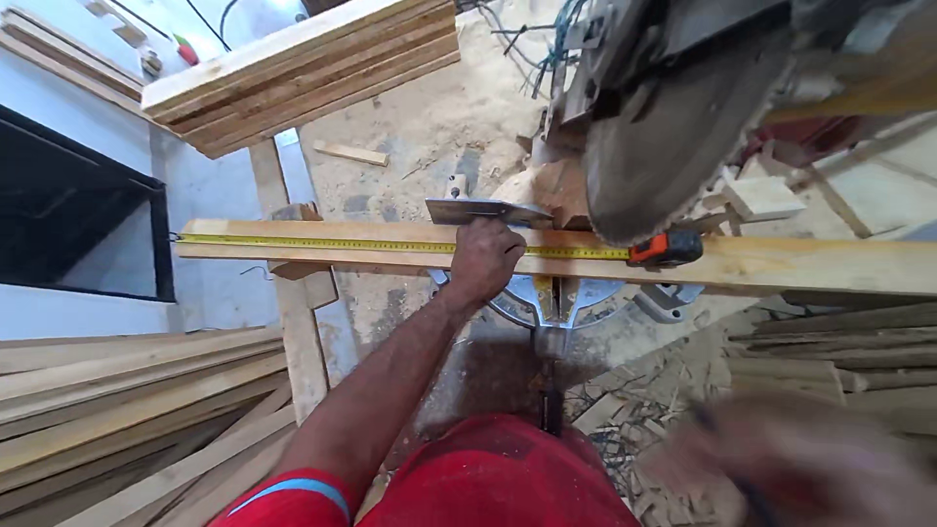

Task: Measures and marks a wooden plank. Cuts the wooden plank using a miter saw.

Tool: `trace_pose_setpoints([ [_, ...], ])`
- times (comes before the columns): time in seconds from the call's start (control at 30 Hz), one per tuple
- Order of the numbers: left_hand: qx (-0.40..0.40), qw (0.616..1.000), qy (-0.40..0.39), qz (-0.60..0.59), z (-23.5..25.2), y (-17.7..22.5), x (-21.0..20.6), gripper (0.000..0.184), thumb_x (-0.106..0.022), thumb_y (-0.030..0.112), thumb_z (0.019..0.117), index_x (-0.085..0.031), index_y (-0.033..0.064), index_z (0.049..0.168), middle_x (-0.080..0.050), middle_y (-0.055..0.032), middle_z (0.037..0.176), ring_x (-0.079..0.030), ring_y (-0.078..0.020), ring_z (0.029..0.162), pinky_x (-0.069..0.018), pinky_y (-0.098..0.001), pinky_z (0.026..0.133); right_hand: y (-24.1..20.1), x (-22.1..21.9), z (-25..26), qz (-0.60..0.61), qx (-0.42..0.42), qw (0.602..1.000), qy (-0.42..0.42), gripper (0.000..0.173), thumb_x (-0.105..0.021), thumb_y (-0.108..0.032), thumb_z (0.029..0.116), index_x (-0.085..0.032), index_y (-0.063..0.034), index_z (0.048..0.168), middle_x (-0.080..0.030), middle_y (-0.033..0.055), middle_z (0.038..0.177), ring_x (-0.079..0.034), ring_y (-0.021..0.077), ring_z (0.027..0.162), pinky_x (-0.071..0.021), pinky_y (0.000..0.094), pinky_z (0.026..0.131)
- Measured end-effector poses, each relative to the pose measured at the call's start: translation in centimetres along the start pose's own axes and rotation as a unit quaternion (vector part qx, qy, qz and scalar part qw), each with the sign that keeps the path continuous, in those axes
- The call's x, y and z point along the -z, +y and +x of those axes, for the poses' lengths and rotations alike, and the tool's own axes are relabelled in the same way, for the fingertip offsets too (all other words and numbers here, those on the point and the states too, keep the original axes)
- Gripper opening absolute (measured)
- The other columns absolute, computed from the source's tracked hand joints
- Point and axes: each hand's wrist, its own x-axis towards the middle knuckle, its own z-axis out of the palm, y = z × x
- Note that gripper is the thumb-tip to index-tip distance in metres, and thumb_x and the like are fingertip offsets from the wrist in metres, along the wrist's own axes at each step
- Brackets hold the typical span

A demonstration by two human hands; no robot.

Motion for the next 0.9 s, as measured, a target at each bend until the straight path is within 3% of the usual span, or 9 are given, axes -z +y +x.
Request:
trace_pose_setpoints([
  [0.03, 0.000, 1.000, -0.001, -0.002, -0.1, 0.0, 0.1, 0.020, -0.060, 0.035, 0.0996, -0.079, 0.0276, 0.105, -0.073, 0.0026, 0.107, -0.062, -0.0209, 0.114, -0.0445, -0.0501, 0.103, 4.4, -0.3, 1.5, 0.027, -0.029, 0.999, 0.030, 0.048, -0.069, -0.061, 0.0891, -0.073, -0.0240, 0.120, -0.077, -0.0042, 0.103, -0.073, 0.0111, 0.090, -0.0629, 0.0305, 0.074],
  [0.1, 0.001, 1.000, -0.004, -0.006, -0.1, 0.2, 0.2, 0.020, -0.061, 0.034, 0.0993, -0.079, 0.0268, 0.105, -0.073, 0.0014, 0.107, -0.062, -0.0225, 0.114, -0.0440, -0.0513, 0.102, 10.5, -1.4, 5.1, -0.003, -0.096, 0.985, 0.143, 0.037, -0.078, -0.046, 0.0831, -0.072, -0.0170, 0.105, -0.074, -0.0015, 0.084, -0.070, 0.0130, 0.070, -0.0603, 0.0320, 0.059],
  [0.17, 0.000, 1.000, 0.001, -0.004, -0.1, 0.1, 0.1, 0.020, -0.061, 0.034, 0.0994, -0.079, 0.0276, 0.105, -0.073, 0.0021, 0.107, -0.062, -0.0220, 0.114, -0.0439, -0.0508, 0.102, 14.1, -1.8, 8.6, -0.059, -0.104, 0.966, 0.232, 0.032, -0.063, -0.044, 0.0974, -0.069, -0.0145, 0.086, -0.060, -0.0047, 0.066, -0.054, 0.0072, 0.054, -0.0470, 0.0276, 0.050],
  [0.23, -0.003, 1.000, 0.005, -0.006, -0.1, -0.1, 0.0, 0.020, -0.060, 0.035, 0.0995, -0.079, 0.0280, 0.104, -0.073, 0.0025, 0.107, -0.062, -0.0214, 0.113, -0.0439, -0.0497, 0.101, 15.6, -1.5, 11.4, -0.086, -0.098, 0.957, 0.260, 0.033, -0.050, -0.033, 0.1051, -0.070, -0.0124, 0.088, -0.058, -0.0046, 0.066, -0.050, 0.0063, 0.053, -0.0450, 0.0268, 0.050],
  [0.3, -0.005, 1.000, 0.010, -0.006, -0.2, -0.1, -0.1, 0.020, -0.061, 0.035, 0.0996, -0.079, 0.0282, 0.104, -0.073, 0.0027, 0.106, -0.062, -0.0213, 0.113, -0.0439, -0.0493, 0.102, 16.3, -0.9, 13.4, -0.104, -0.107, 0.957, 0.247, 0.021, -0.053, -0.024, 0.1012, -0.067, -0.0086, 0.102, -0.063, 0.0009, 0.070, -0.059, 0.0123, 0.057, -0.0518, 0.0341, 0.054],
  [0.37, -0.003, 1.000, 0.010, -0.010, -0.1, -0.1, 0.0, 0.019, -0.061, 0.035, 0.0995, -0.079, 0.0287, 0.103, -0.073, 0.0036, 0.105, -0.062, -0.0201, 0.112, -0.0436, -0.0482, 0.102, 17.0, -0.3, 14.8, -0.133, -0.113, 0.959, 0.223, 0.018, -0.061, -0.017, 0.0905, -0.064, -0.0103, 0.107, -0.068, 0.0008, 0.078, -0.066, 0.0117, 0.065, -0.0568, 0.0353, 0.060],
  [0.5, -0.012, 1.000, 0.020, -0.018, -0.2, -0.3, -0.1, 0.018, -0.062, 0.034, 0.0992, -0.079, 0.0279, 0.102, -0.072, 0.0030, 0.103, -0.062, -0.0202, 0.110, -0.0446, -0.0474, 0.100, 18.7, -0.1, 15.6, -0.133, -0.078, 0.963, 0.220, 0.004, -0.068, -0.011, 0.0821, -0.066, -0.0116, 0.085, -0.064, -0.0007, 0.069, -0.060, 0.0095, 0.059, -0.0497, 0.0306, 0.053],
  [0.6, -0.016, 0.999, 0.027, -0.018, -0.3, -0.4, -0.2, 0.018, -0.062, 0.035, 0.0991, -0.079, 0.0284, 0.101, -0.072, 0.0041, 0.101, -0.063, -0.0192, 0.108, -0.0448, -0.0459, 0.100, 19.3, -0.3, 15.6, -0.138, -0.028, 0.965, 0.222, 0.008, -0.068, -0.009, 0.0830, -0.064, -0.0111, 0.077, -0.061, -0.0014, 0.066, -0.057, 0.0078, 0.057, -0.0473, 0.0278, 0.051],
  [0.9, -0.016, 0.999, 0.015, -0.027, -0.2, -0.4, 0.0, 0.019, -0.062, 0.035, 0.0994, -0.079, 0.0276, 0.101, -0.073, 0.0041, 0.103, -0.063, -0.0199, 0.112, -0.0448, -0.0479, 0.103, 19.6, -0.2, 15.5, -0.120, -0.008, 0.970, 0.210, 0.008, -0.066, -0.008, 0.0865, -0.066, -0.0094, 0.079, -0.063, -0.0005, 0.069, -0.059, 0.0085, 0.060, -0.0493, 0.0283, 0.054],
])
